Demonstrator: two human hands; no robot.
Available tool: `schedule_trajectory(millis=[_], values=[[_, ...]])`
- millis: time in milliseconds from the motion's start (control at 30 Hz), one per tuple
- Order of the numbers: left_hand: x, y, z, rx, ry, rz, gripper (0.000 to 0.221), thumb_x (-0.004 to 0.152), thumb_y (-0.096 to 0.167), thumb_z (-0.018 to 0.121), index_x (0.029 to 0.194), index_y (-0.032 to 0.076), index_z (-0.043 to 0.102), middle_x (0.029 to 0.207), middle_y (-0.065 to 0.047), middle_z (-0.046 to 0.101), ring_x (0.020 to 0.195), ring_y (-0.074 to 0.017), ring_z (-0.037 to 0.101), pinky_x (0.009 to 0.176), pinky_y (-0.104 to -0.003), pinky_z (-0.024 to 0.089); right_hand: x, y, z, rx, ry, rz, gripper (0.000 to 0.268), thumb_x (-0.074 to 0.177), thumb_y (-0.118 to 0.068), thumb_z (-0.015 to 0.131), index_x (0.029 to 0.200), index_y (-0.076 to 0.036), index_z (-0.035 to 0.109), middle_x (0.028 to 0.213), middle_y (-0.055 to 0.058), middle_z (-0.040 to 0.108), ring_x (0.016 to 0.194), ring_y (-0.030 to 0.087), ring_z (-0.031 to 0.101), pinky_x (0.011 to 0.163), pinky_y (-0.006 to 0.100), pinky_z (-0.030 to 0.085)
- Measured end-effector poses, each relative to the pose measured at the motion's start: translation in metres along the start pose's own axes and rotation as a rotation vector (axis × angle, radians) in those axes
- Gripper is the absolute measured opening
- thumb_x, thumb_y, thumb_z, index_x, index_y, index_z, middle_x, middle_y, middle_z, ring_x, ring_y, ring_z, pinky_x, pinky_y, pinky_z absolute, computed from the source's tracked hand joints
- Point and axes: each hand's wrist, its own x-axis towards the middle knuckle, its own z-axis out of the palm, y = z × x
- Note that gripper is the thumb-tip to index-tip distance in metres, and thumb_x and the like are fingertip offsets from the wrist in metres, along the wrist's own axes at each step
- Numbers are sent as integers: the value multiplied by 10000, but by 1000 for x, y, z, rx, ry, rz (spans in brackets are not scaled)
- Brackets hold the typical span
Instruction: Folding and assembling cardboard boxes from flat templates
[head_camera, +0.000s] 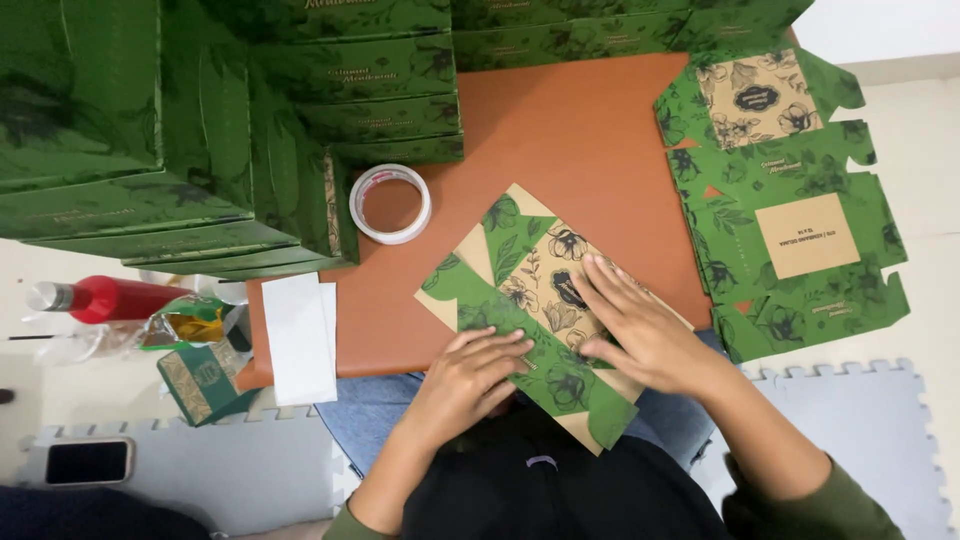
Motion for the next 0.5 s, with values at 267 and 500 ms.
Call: schedule_trajectory(millis=[267,500], values=[[-1,-4,2,-54,43,4,202,904,129,703,1097,73,723,1177,-96,740,1211,-270,659,1031,-479,457,69,-4,-35,41,-203,85,920,982,-663,379,1599,-14,170,1651,272,103,1521,389,135,1227,504,128],[-7,-4,24,-19,284,12,258,1013,215,584,1196,110,734,1156,-88,741,1113,-269,710,983,-440,522,11,1,-72,238,-289,173,1186,731,-539,801,1627,-158,124,1650,239,170,1445,488,257,1141,653,300]])
